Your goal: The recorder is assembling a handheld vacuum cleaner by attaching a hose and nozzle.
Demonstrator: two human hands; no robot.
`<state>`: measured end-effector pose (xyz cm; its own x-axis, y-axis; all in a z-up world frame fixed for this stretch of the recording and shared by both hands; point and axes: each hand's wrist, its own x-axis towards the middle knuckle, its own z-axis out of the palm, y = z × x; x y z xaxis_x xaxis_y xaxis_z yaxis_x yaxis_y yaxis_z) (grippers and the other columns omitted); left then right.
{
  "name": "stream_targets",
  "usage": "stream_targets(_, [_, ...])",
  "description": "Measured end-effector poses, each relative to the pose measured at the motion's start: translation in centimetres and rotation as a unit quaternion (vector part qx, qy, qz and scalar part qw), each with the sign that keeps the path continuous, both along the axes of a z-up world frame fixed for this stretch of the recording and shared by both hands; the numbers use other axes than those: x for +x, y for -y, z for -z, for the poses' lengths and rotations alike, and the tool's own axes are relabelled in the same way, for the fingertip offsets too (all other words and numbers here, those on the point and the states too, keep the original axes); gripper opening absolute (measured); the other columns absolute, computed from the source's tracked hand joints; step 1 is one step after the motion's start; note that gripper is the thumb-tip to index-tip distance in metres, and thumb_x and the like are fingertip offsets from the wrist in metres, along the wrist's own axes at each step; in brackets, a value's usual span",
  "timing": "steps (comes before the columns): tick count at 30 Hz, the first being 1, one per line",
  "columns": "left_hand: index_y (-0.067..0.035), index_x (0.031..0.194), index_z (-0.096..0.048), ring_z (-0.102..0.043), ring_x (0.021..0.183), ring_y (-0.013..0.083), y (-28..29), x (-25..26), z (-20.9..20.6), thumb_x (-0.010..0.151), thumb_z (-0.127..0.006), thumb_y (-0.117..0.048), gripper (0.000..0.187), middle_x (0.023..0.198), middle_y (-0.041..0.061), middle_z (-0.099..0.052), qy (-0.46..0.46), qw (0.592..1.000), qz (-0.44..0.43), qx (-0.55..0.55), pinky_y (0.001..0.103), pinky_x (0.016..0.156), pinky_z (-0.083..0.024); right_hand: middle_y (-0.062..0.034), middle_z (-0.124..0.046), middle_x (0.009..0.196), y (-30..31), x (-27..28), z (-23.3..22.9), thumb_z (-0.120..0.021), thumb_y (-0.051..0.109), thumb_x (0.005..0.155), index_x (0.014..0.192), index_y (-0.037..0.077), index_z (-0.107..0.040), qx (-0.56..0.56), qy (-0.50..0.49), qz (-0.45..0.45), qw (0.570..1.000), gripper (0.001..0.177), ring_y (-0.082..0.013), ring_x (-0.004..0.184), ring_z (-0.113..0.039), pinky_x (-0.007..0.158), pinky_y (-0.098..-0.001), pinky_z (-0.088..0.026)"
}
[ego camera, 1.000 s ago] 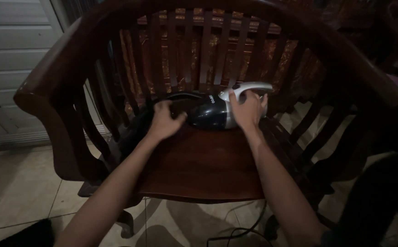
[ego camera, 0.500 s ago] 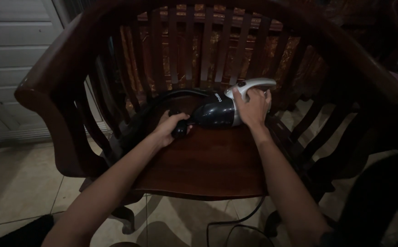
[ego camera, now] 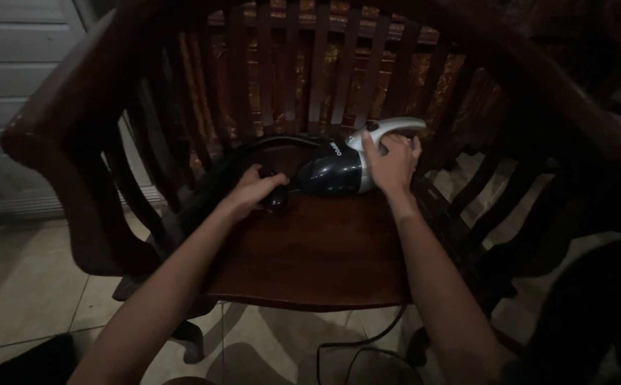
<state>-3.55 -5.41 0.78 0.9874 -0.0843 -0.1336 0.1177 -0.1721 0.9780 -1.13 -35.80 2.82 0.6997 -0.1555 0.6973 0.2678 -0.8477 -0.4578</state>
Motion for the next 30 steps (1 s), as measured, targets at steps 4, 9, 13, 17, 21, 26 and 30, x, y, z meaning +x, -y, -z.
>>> stream_targets(4, [-0.004, 0.149, -0.045, -0.061, 0.108, 0.0353, -0.7, 2.6, 1.3, 0.083, -0.085, -0.049, 0.09, 0.126, 0.026, -0.06, 0.15, 0.941, 0.017, 0.303, 0.046, 0.082, -0.058, -0.0167, -0.074, 0.096, 0.5, 0.0, 0.1, -0.059, 0.059, 0.098, 0.086, -0.001, -0.075, 0.001, -0.047, 0.013, 0.999, 0.064, -0.0283, 0.111, -0.064, 0.131, -0.0525, -0.014])
stream_targets(9, [-0.004, 0.132, -0.068, -0.07, 0.114, 0.0312, 2.4, 2.3, -4.5, 0.081, -0.079, -0.055, 0.073, 0.125, 0.017, -0.073, 0.13, 0.805, 0.197, 0.545, 0.041, 0.098, -0.057, -0.0136, -0.074, 0.101, 0.5, -0.2, 0.3, -0.058, 0.056, 0.101, 0.092, 0.002, -0.077, -0.009, 0.043, -0.05, 0.998, 0.057, -0.0301, 0.111, -0.063, 0.123, -0.056, -0.017])
stream_targets(13, [-0.003, 0.133, -0.063, -0.07, 0.115, 0.0319, 4.9, -0.3, -5.8, 0.081, -0.079, -0.046, 0.069, 0.127, 0.017, -0.071, 0.09, 0.783, 0.236, 0.569, 0.042, 0.098, -0.058, -0.0124, -0.074, 0.102, 0.7, -0.5, 0.5, -0.056, 0.053, 0.101, 0.092, 0.005, -0.078, -0.001, 0.079, -0.063, 0.995, 0.054, -0.031, 0.109, -0.063, 0.121, -0.0573, -0.017])
stream_targets(17, [-0.001, 0.137, -0.054, -0.063, 0.118, 0.0356, 4.6, -1.3, -4.9, 0.089, -0.074, -0.049, 0.071, 0.129, 0.02, -0.067, 0.13, 0.778, 0.214, 0.576, 0.045, 0.104, -0.051, -0.0129, -0.073, 0.097, 1.4, 0.1, 0.6, -0.06, 0.052, 0.102, 0.093, 0.004, -0.077, -0.011, 0.052, -0.036, 0.998, 0.052, -0.0304, 0.105, -0.064, 0.123, -0.0559, -0.019])
stream_targets(21, [-0.001, 0.137, -0.052, -0.063, 0.118, 0.0359, 3.7, -1.0, -3.7, 0.092, -0.066, -0.055, 0.072, 0.125, 0.021, -0.071, 0.179, 0.79, 0.229, 0.539, 0.046, 0.112, -0.041, -0.0119, -0.073, 0.097, 1.1, -0.8, -0.1, -0.06, 0.047, 0.102, 0.092, 0.005, -0.078, -0.012, 0.054, -0.064, 0.996, 0.047, -0.0313, 0.103, -0.064, 0.119, -0.0572, -0.018])
stream_targets(26, [-0.001, 0.131, -0.054, -0.063, 0.108, 0.0368, 3.3, -2.1, -4.3, 0.097, -0.059, -0.058, 0.067, 0.116, 0.021, -0.068, 0.182, 0.785, 0.206, 0.555, 0.049, 0.098, -0.048, -0.0127, -0.071, 0.094, 2.2, 0.4, 0.7, -0.061, 0.05, 0.102, 0.09, 0.003, -0.075, -0.011, 0.051, -0.058, 0.997, 0.051, -0.0304, 0.102, -0.064, 0.123, -0.0546, -0.021])
stream_targets(30, [-0.003, 0.107, -0.072, -0.07, 0.077, 0.0327, 1.9, -2.4, -2.5, 0.108, -0.04, -0.057, 0.062, 0.083, 0.019, -0.072, 0.279, 0.775, 0.168, 0.542, 0.048, 0.074, -0.057, -0.0159, -0.07, 0.094, 4.8, 3.3, 2.5, -0.064, 0.054, 0.102, 0.087, 0.003, -0.074, -0.038, 0.095, 0.017, 0.995, 0.054, -0.0337, 0.107, -0.061, 0.117, -0.0574, -0.018])
